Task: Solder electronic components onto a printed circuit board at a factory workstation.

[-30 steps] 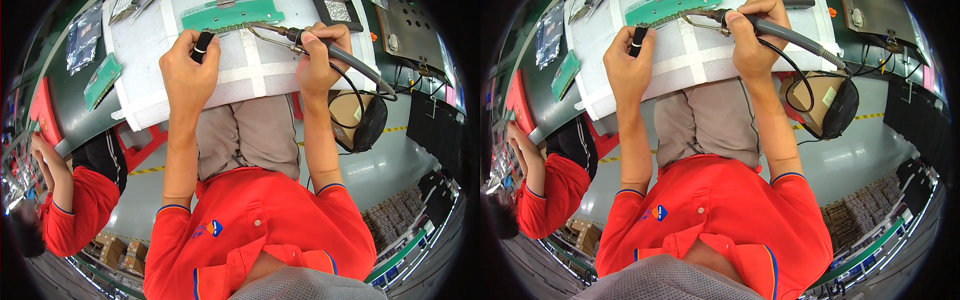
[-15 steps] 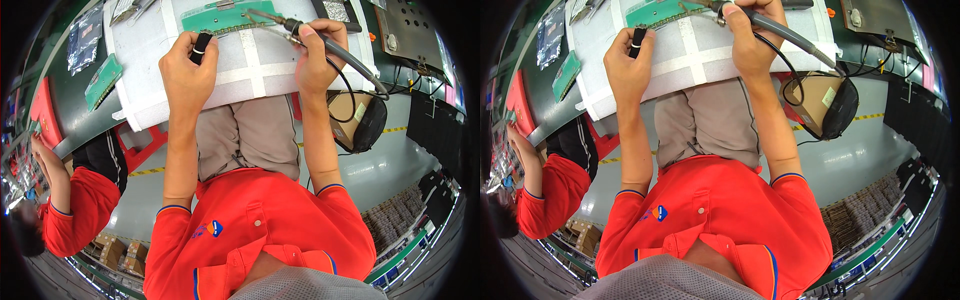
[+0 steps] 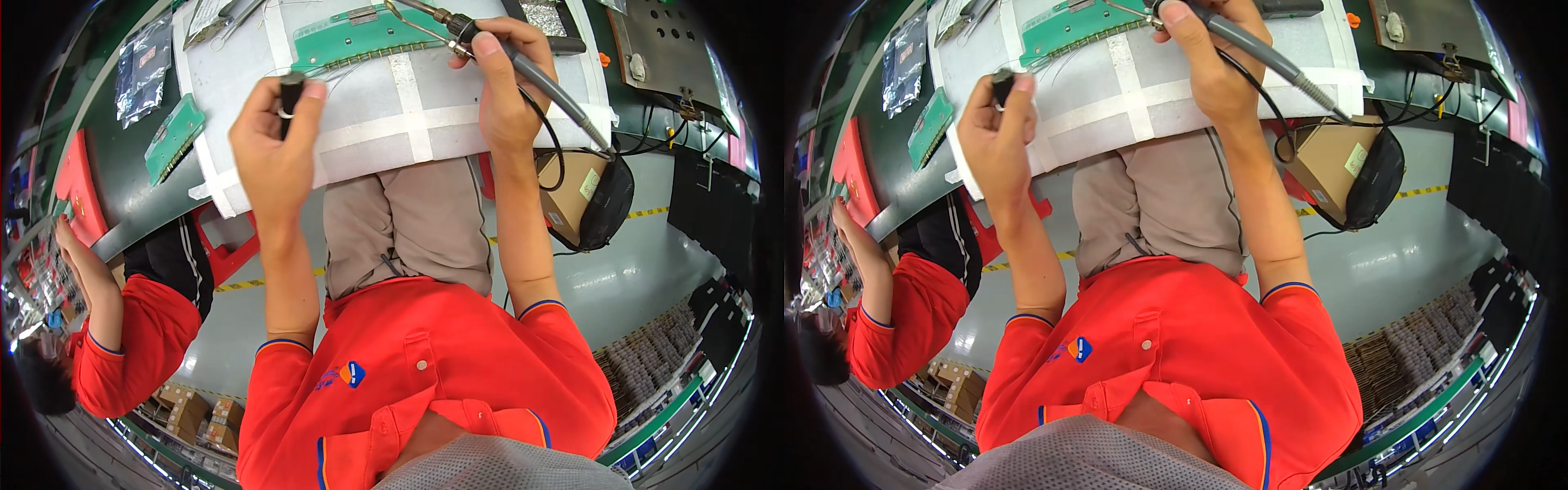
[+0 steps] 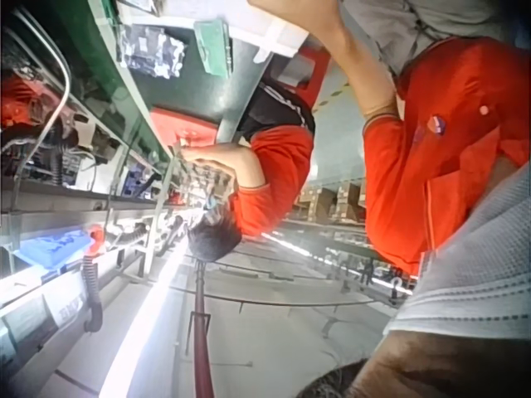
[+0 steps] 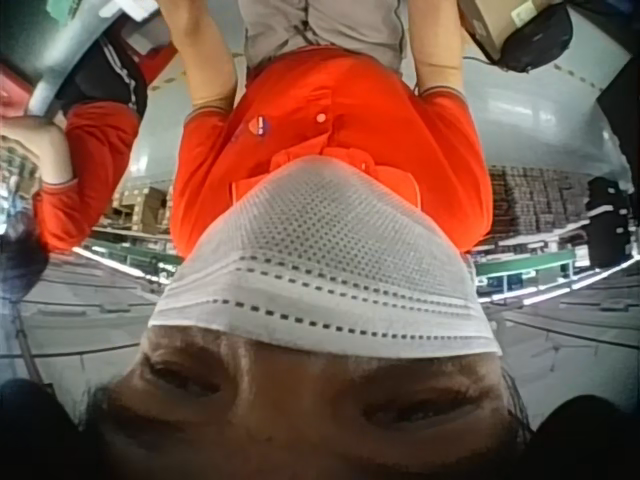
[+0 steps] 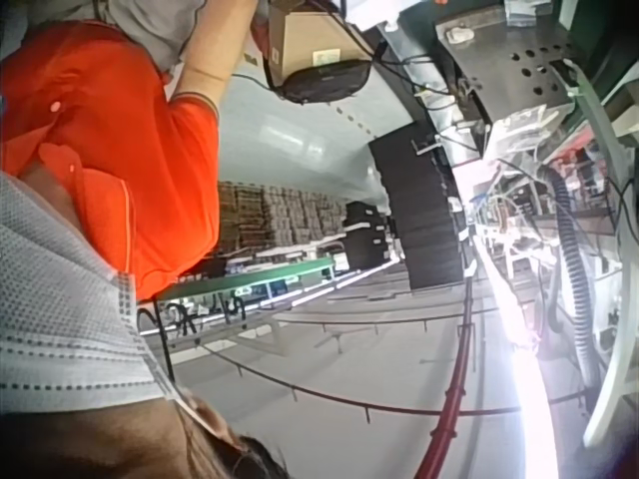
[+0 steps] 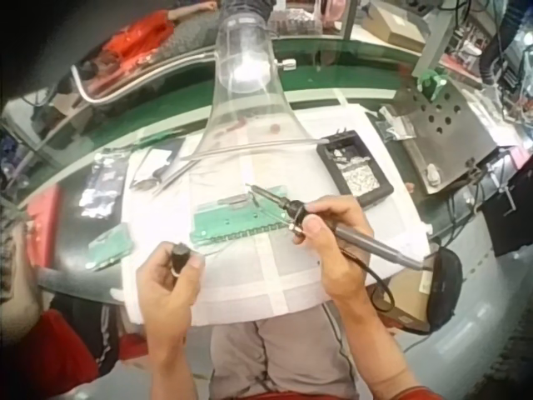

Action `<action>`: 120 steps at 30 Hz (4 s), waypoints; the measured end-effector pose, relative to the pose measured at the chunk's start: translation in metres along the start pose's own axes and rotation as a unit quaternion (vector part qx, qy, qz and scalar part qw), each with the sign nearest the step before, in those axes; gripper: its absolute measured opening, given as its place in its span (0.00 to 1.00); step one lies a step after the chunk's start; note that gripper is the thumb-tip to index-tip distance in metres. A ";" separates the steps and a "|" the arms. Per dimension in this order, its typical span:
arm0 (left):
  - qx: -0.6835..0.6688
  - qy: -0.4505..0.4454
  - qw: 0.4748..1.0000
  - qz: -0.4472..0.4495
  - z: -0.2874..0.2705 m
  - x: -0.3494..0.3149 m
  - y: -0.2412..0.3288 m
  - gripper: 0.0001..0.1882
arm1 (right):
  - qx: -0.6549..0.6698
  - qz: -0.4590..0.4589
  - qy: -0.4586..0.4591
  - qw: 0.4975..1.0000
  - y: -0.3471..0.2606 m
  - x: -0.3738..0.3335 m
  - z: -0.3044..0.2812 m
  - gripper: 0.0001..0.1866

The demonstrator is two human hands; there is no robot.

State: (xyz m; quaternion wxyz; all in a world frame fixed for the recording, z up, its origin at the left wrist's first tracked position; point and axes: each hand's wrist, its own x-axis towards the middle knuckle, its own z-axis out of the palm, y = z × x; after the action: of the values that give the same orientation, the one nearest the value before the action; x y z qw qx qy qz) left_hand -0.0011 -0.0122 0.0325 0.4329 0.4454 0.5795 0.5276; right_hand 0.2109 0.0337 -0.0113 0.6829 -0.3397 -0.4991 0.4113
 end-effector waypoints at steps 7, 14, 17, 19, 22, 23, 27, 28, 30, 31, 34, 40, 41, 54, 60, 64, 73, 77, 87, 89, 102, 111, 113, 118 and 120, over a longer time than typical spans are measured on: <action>-0.017 -0.055 0.998 -0.012 0.035 0.002 -0.011 0.07 | -0.072 0.046 -0.084 0.993 -0.019 -0.001 0.026 0.15; 0.011 -0.079 0.997 0.004 0.052 0.000 -0.016 0.07 | 0.079 -0.175 -0.212 0.958 0.022 0.014 0.005 0.24; 0.002 -0.081 0.997 0.006 0.051 0.000 -0.017 0.07 | 0.071 -0.162 -0.205 0.963 0.016 0.015 0.008 0.24; -0.011 -0.078 0.997 -0.001 0.050 0.000 -0.018 0.07 | 0.072 -0.143 -0.202 0.966 -0.001 0.012 0.011 0.23; -0.027 -0.065 0.997 -0.005 0.050 -0.001 -0.018 0.07 | -0.085 0.097 -0.131 0.983 -0.022 0.009 0.015 0.23; -0.033 -0.063 0.997 -0.003 0.053 -0.001 -0.017 0.07 | -0.040 -0.038 -0.163 0.985 -0.002 0.014 0.008 0.23; -0.051 -0.058 0.997 -0.005 0.052 -0.001 -0.019 0.07 | 0.000 -0.172 -0.198 0.965 0.008 0.015 0.006 0.23; -0.046 -0.057 0.997 -0.006 0.052 -0.001 -0.018 0.07 | 0.001 -0.171 -0.197 0.965 0.008 0.015 0.006 0.23; -0.040 -0.053 0.998 -0.007 0.050 0.000 -0.017 0.07 | 0.013 -0.162 -0.222 0.961 0.005 0.018 0.009 0.24; -0.034 -0.051 0.998 0.008 0.048 0.001 -0.019 0.07 | 0.014 -0.162 -0.222 0.961 -0.002 0.015 0.009 0.24; 0.024 -0.022 0.998 0.055 0.042 0.010 -0.019 0.07 | -0.071 0.063 -0.108 0.990 -0.028 0.007 0.013 0.21; 0.158 0.029 0.978 0.135 0.040 0.020 -0.024 0.08 | -0.038 0.022 0.105 0.994 -0.003 -0.009 0.003 0.10; 0.168 0.029 0.976 0.137 0.040 0.020 -0.024 0.08 | -0.036 -0.026 0.096 0.994 -0.002 -0.008 0.002 0.09; 0.205 0.014 0.971 0.124 0.046 0.022 -0.024 0.10 | -0.024 -0.038 0.100 0.994 -0.003 -0.008 0.001 0.06; 0.202 0.025 0.968 0.148 0.047 0.023 -0.024 0.08 | -0.036 -0.040 0.097 0.994 -0.002 -0.007 0.002 0.06; 0.204 0.030 0.967 0.151 0.046 0.023 -0.026 0.07 | -0.059 -0.045 0.068 0.995 -0.001 -0.007 -0.001 0.06; 0.210 0.027 0.964 0.163 0.046 0.024 -0.028 0.07 | -0.032 -0.050 0.073 0.996 -0.001 -0.007 0.001 0.07; 0.217 0.022 0.965 0.145 0.046 0.023 -0.024 0.08 | 0.011 -0.043 0.111 0.993 0.001 -0.005 -0.002 0.08; 0.145 0.041 0.980 0.132 0.017 0.024 -0.019 0.10 | -0.021 0.072 0.014 0.997 -0.014 0.004 0.009 0.08; 0.137 0.051 0.985 0.095 0.013 0.013 -0.004 0.10 | 0.091 -0.023 -0.040 0.995 0.010 0.011 0.006 0.09; 0.133 0.020 0.973 0.185 0.036 0.005 0.004 0.06 | 0.009 -0.030 0.111 0.993 -0.004 -0.008 -0.001 0.08; 0.178 0.038 0.970 0.161 0.033 0.018 -0.031 0.07 | -0.012 -0.033 0.079 0.996 -0.006 -0.011 0.003 0.08; 0.175 0.038 0.971 0.162 0.034 0.019 -0.031 0.07 | -0.019 -0.038 0.078 0.996 -0.005 -0.011 0.001 0.07; 0.188 0.029 0.969 0.157 0.035 0.018 -0.029 0.07 | -0.023 -0.039 0.078 0.996 -0.004 -0.010 -0.002 0.07; 0.187 0.032 0.969 0.157 0.035 0.018 -0.029 0.07 | -0.023 -0.030 0.074 0.997 -0.005 -0.009 -0.001 0.07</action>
State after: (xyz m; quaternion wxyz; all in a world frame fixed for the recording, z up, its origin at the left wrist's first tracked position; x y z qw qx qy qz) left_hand 0.0270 0.0119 0.0003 0.2345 0.5869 0.6045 0.4849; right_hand 0.2116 0.0228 -0.0108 0.7217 -0.3699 -0.4668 0.3529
